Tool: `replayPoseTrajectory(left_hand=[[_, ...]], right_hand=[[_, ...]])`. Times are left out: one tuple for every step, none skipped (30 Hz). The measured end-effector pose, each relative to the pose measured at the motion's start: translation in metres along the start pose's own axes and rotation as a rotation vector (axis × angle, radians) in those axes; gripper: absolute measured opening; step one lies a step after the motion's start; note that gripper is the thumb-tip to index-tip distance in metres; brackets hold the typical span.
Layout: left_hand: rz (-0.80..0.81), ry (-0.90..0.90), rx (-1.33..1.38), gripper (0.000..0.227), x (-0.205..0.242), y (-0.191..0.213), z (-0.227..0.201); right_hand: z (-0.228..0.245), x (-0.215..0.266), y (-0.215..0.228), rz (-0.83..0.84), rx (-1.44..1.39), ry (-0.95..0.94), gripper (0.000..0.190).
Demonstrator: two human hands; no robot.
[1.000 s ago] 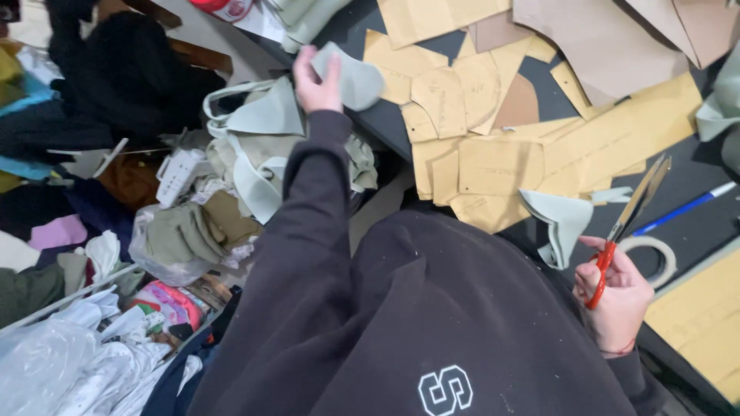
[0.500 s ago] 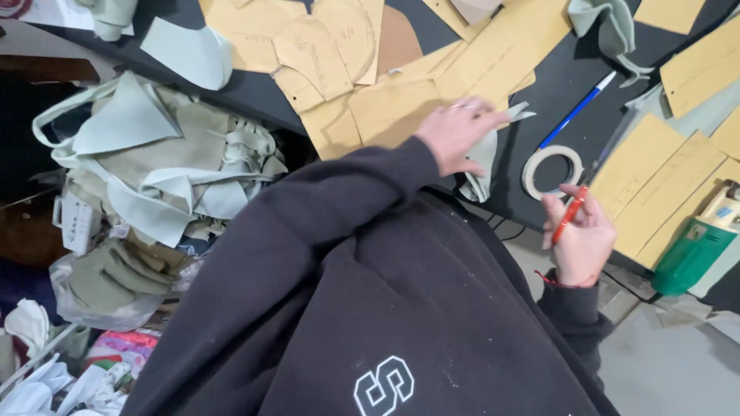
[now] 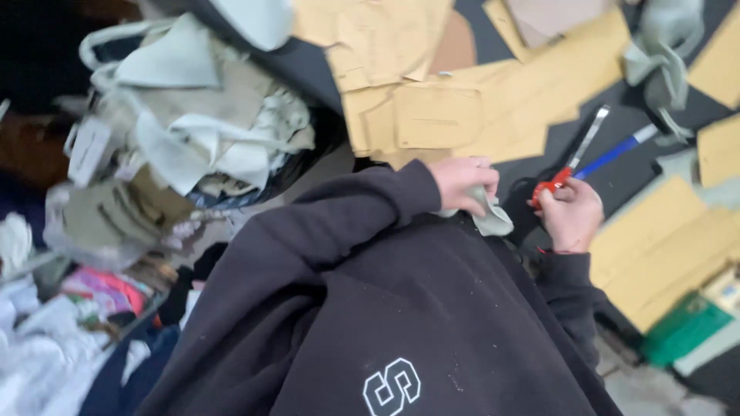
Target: The person cuts light green fabric pieces using red-handled scissors, following patterns. They then use a blue pen to mark lines on a yellow paper pattern and a green electric cutter to cut a long strip of fabric.
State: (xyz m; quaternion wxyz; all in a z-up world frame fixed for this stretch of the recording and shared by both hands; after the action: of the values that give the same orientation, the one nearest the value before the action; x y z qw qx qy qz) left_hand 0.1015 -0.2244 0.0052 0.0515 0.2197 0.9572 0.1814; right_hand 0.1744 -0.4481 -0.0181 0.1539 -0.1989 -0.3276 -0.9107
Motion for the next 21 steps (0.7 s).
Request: replayPoseTrajectory(left_hand=[[-0.038, 0.034, -0.010, 0.033, 0.021, 0.021, -0.003], [-0.119, 0.066, 0.093, 0.033, 0.045, 0.044, -0.007], [-0.210, 0.099, 0.187, 0.033, 0.073, 0.067, -0.013], [-0.256, 0.133, 0.169, 0.033, 0.104, 0.084, -0.018], [-0.352, 0.191, 0.236, 0.032, 0.134, 0.102, -0.018], [-0.450, 0.246, 0.302, 0.032, 0.165, 0.118, -0.019], [-0.479, 0.263, 0.298, 0.032, 0.192, 0.121, -0.019], [-0.529, 0.330, 0.322, 0.032, 0.221, 0.124, -0.014], [-0.570, 0.387, 0.349, 0.032, 0.247, 0.127, -0.009], [-0.590, 0.395, 0.347, 0.032, 0.262, 0.126, -0.010], [-0.603, 0.461, 0.318, 0.032, 0.279, 0.125, -0.006], [-0.615, 0.527, 0.289, 0.032, 0.296, 0.124, -0.003], [-0.630, 0.533, 0.290, 0.032, 0.306, 0.125, -0.001], [-0.637, 0.569, 0.282, 0.032, 0.316, 0.125, 0.003], [-0.641, 0.603, 0.279, 0.032, 0.325, 0.122, 0.006], [-0.654, 0.608, 0.285, 0.032, 0.329, 0.122, 0.008], [-0.678, 0.604, 0.298, 0.032, 0.336, 0.125, 0.011], [-0.702, 0.600, 0.310, 0.032, 0.342, 0.128, 0.014], [-0.712, 0.605, 0.310, 0.032, 0.350, 0.133, 0.017], [-0.739, 0.581, 0.320, 0.032, 0.356, 0.139, 0.018], [-0.761, 0.554, 0.333, 0.033, 0.361, 0.143, 0.020]], right_hand=[[-0.014, -0.011, -0.001, 0.046, 0.007, 0.023, 0.031], [-0.021, -0.021, 0.006, -0.022, 0.169, 0.109, 0.037], [-0.025, -0.032, 0.009, -0.088, 0.320, 0.210, 0.045], [-0.017, -0.034, 0.003, -0.040, 0.316, 0.248, 0.045], [-0.013, -0.032, 0.006, -0.072, 0.447, 0.253, 0.046], [-0.008, -0.032, 0.009, -0.108, 0.578, 0.262, 0.047], [-0.009, -0.035, 0.009, -0.082, 0.580, 0.283, 0.047], [-0.011, -0.040, 0.009, -0.070, 0.632, 0.303, 0.047], [-0.013, -0.043, 0.014, -0.070, 0.685, 0.317, 0.046], [-0.004, -0.042, 0.011, -0.055, 0.688, 0.333, 0.046], [-0.002, -0.042, 0.008, -0.013, 0.703, 0.290, 0.046], [0.000, -0.042, 0.005, 0.029, 0.719, 0.248, 0.046], [0.012, -0.041, 0.000, 0.040, 0.724, 0.259, 0.046], [0.016, -0.042, -0.004, 0.085, 0.705, 0.198, 0.048], [0.019, -0.041, -0.006, 0.129, 0.690, 0.133, 0.050], [0.019, -0.041, -0.003, 0.137, 0.699, 0.141, 0.050], [0.016, -0.045, -0.006, 0.169, 0.661, 0.110, 0.051], [0.013, -0.049, -0.008, 0.202, 0.625, 0.078, 0.053], [0.023, -0.045, -0.013, 0.209, 0.628, 0.086, 0.053], [0.028, -0.042, -0.018, 0.229, 0.613, 0.049, 0.052], [0.032, -0.038, -0.019, 0.244, 0.599, 0.007, 0.051]])
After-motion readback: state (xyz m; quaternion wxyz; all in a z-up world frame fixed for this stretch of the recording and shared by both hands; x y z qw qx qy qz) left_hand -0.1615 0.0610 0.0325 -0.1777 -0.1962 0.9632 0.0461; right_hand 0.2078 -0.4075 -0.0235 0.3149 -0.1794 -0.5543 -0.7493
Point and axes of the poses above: each hand's wrist, its own x-axis away from the middle knuckle, its own y-axis out of the back of the hand, z = x × y, the point moved 9 cm from there along -x, towards the middle knuckle, and after that the axes turned 4 degrees about z, right-handed, at the moved point
